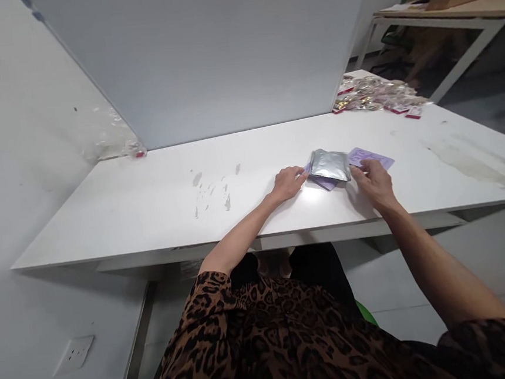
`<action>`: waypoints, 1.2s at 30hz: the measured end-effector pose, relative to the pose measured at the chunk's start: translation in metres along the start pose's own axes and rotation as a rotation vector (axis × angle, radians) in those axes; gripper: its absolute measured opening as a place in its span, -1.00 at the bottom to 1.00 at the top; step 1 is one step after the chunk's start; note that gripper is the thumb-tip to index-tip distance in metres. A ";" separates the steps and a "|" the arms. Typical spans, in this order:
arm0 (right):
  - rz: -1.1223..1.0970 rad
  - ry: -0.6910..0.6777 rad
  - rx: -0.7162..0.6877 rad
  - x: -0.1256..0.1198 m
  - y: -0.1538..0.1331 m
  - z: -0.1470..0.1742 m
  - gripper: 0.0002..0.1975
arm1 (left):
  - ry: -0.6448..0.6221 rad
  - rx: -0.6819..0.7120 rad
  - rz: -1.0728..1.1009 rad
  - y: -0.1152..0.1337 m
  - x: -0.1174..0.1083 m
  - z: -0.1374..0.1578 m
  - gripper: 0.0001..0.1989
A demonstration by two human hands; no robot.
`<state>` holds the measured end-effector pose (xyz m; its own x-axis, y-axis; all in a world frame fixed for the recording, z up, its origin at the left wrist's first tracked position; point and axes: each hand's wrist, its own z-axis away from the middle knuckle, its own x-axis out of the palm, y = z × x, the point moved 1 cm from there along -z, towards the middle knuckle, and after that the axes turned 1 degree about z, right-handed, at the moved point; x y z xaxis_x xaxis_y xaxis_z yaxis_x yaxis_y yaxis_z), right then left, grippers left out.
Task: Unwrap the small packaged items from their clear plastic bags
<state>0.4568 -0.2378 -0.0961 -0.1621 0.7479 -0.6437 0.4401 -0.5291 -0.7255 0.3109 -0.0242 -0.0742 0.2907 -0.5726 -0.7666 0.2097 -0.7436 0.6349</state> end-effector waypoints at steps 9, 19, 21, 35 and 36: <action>-0.489 0.007 0.213 0.027 -0.023 -0.009 -0.12 | 0.106 -0.124 0.062 0.013 0.020 -0.031 -0.67; -0.956 -0.050 0.206 0.030 -0.052 0.015 -0.35 | 0.089 -0.021 1.097 0.009 0.020 -0.020 -0.56; -0.927 0.088 0.229 0.027 -0.051 0.017 -0.28 | 0.095 0.008 1.191 0.013 0.019 -0.019 -0.42; -1.166 0.104 0.537 -0.025 -0.032 0.050 -0.65 | -0.141 0.054 1.057 0.016 0.034 -0.010 -0.45; -1.109 0.141 0.547 -0.034 -0.024 0.046 -0.70 | -0.107 0.051 1.006 0.013 0.036 -0.011 -0.50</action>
<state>0.4111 -0.2687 -0.0676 -0.1005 0.9161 0.3880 -0.3044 0.3430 -0.8887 0.3341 -0.0511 -0.0926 0.2249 -0.9674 0.1163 -0.1276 0.0891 0.9878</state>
